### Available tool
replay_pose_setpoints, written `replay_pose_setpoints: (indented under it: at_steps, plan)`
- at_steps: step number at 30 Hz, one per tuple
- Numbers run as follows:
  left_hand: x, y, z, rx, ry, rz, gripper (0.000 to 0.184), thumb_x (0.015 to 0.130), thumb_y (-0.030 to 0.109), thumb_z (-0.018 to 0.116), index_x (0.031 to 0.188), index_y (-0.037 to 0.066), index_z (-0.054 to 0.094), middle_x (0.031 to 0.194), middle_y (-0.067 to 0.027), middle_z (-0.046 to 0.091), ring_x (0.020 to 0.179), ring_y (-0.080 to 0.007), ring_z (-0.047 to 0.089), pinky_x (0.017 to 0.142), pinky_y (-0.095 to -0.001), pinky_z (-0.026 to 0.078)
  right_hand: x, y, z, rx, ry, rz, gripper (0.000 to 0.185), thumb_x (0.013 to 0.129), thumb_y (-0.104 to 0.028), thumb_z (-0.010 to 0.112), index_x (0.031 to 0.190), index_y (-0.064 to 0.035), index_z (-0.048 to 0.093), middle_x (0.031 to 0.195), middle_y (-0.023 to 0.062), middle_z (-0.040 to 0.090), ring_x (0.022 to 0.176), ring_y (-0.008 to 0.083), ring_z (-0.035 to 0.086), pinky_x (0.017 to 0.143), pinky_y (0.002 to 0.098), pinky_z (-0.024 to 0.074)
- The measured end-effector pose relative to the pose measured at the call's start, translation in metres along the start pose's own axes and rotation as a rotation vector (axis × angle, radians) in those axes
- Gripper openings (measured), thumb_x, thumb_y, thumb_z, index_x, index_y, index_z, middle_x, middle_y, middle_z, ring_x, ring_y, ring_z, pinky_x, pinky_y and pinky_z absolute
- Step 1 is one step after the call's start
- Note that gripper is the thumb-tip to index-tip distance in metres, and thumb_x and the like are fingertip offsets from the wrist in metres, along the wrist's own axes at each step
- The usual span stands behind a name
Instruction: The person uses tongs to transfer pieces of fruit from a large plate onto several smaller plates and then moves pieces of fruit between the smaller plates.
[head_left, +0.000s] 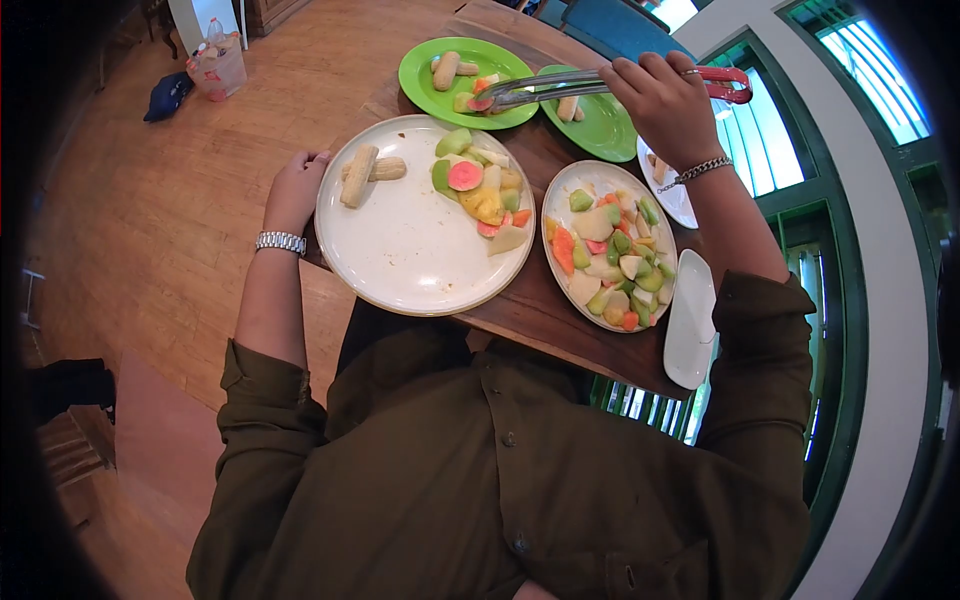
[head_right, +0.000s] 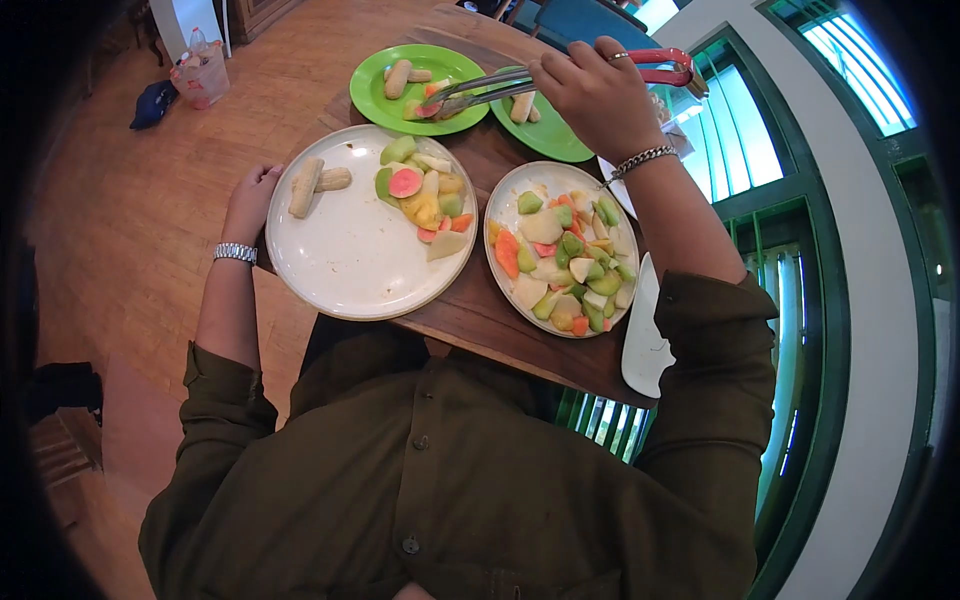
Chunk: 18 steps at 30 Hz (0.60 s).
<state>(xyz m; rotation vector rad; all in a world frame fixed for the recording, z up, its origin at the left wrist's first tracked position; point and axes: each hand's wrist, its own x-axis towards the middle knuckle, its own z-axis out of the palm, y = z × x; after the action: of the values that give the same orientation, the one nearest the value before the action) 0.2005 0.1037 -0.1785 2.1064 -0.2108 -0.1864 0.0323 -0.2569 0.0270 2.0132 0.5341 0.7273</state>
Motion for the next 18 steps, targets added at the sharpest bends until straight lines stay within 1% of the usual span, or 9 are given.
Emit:
replay_pose_setpoints:
  at_steps: [6, 9, 11, 13, 14, 15, 17, 18]
  plan:
    - [-0.005, 0.008, -0.002, 0.024, 0.007, 0.005, 0.04, 0.093, 0.034, 0.053, 0.109, -0.001, 0.065, 0.1, -0.0211, 0.069, 0.092, -0.0304, 0.067, 0.081, -0.0367, 0.05, -0.007, 0.01, -0.007, -0.005, -0.044, -0.011, 0.024, 0.083, -0.013, 0.058, 0.106, -0.016, 0.064, 0.092, -0.0063, 0.059, 0.089, 0.0106, 0.056, 0.089, 0.031, 0.0381]
    - [-0.001, 0.0, 0.0, -0.002, 0.011, 0.02, 0.04, 0.093, 0.034, 0.052, 0.107, -0.001, 0.065, 0.097, -0.0209, 0.069, 0.091, -0.0307, 0.067, 0.08, -0.0369, 0.05, -0.012, 0.018, -0.019, 0.002, -0.055, 0.033, 0.025, 0.082, -0.012, 0.059, 0.106, -0.0167, 0.064, 0.094, -0.0063, 0.061, 0.089, 0.0106, 0.057, 0.09, 0.0315, 0.039]
    - [0.002, -0.005, 0.001, 0.003, 0.008, 0.03, 0.04, 0.093, 0.034, 0.052, 0.105, -0.002, 0.065, 0.096, -0.0211, 0.069, 0.09, -0.0308, 0.067, 0.079, -0.0372, 0.05, -0.021, 0.025, -0.032, 0.053, -0.065, 0.187, 0.026, 0.08, -0.013, 0.062, 0.105, -0.0173, 0.065, 0.096, -0.0045, 0.064, 0.092, 0.0133, 0.059, 0.089, 0.0342, 0.0418]
    - [0.001, -0.005, -0.001, 0.008, 0.004, 0.044, 0.04, 0.093, 0.034, 0.052, 0.103, -0.002, 0.065, 0.095, -0.0214, 0.069, 0.089, -0.031, 0.066, 0.078, -0.0375, 0.05, -0.033, 0.028, -0.058, 0.168, -0.147, 0.381, 0.027, 0.076, -0.014, 0.068, 0.103, -0.0168, 0.067, 0.096, -0.0014, 0.066, 0.092, 0.018, 0.061, 0.088, 0.0373, 0.0442]
    - [0.0, -0.002, -0.001, 0.0, 0.013, 0.042, 0.04, 0.094, 0.034, 0.051, 0.102, -0.002, 0.065, 0.094, -0.0214, 0.068, 0.087, -0.0312, 0.066, 0.077, -0.0376, 0.05, -0.057, 0.027, -0.08, 0.265, -0.263, 0.587, 0.028, 0.073, -0.016, 0.073, 0.102, -0.0157, 0.069, 0.096, 0.0011, 0.068, 0.09, 0.0218, 0.062, 0.088, 0.0396, 0.0448]
    - [-0.003, -0.002, -0.001, -0.005, 0.017, 0.035, 0.039, 0.094, 0.034, 0.051, 0.101, -0.002, 0.065, 0.093, -0.0215, 0.068, 0.086, -0.0314, 0.066, 0.077, -0.0378, 0.049, -0.065, 0.024, -0.098, 0.25, -0.332, 0.656, 0.029, 0.073, -0.015, 0.074, 0.102, -0.0143, 0.069, 0.097, 0.0026, 0.068, 0.089, 0.0236, 0.063, 0.088, 0.0388, 0.0449]
    - [0.002, -0.007, -0.001, -0.013, 0.005, 0.045, 0.039, 0.094, 0.034, 0.051, 0.101, -0.002, 0.064, 0.093, -0.0216, 0.068, 0.085, -0.0316, 0.065, 0.076, -0.0377, 0.049, -0.092, 0.017, -0.124, 0.267, -0.369, 0.749, 0.027, 0.075, -0.013, 0.073, 0.102, -0.0104, 0.068, 0.097, 0.006, 0.067, 0.085, 0.0248, 0.065, 0.081, 0.0371, 0.0484]
    - [0.004, -0.012, 0.0, -0.023, -0.004, 0.046, 0.039, 0.094, 0.034, 0.051, 0.1, -0.002, 0.064, 0.094, -0.0216, 0.068, 0.085, -0.0319, 0.065, 0.076, -0.0375, 0.049, -0.107, 0.012, -0.133, 0.261, -0.376, 0.759, 0.027, 0.075, -0.013, 0.073, 0.102, -0.0104, 0.068, 0.097, 0.006, 0.067, 0.085, 0.0248, 0.065, 0.081, 0.0371, 0.0484]
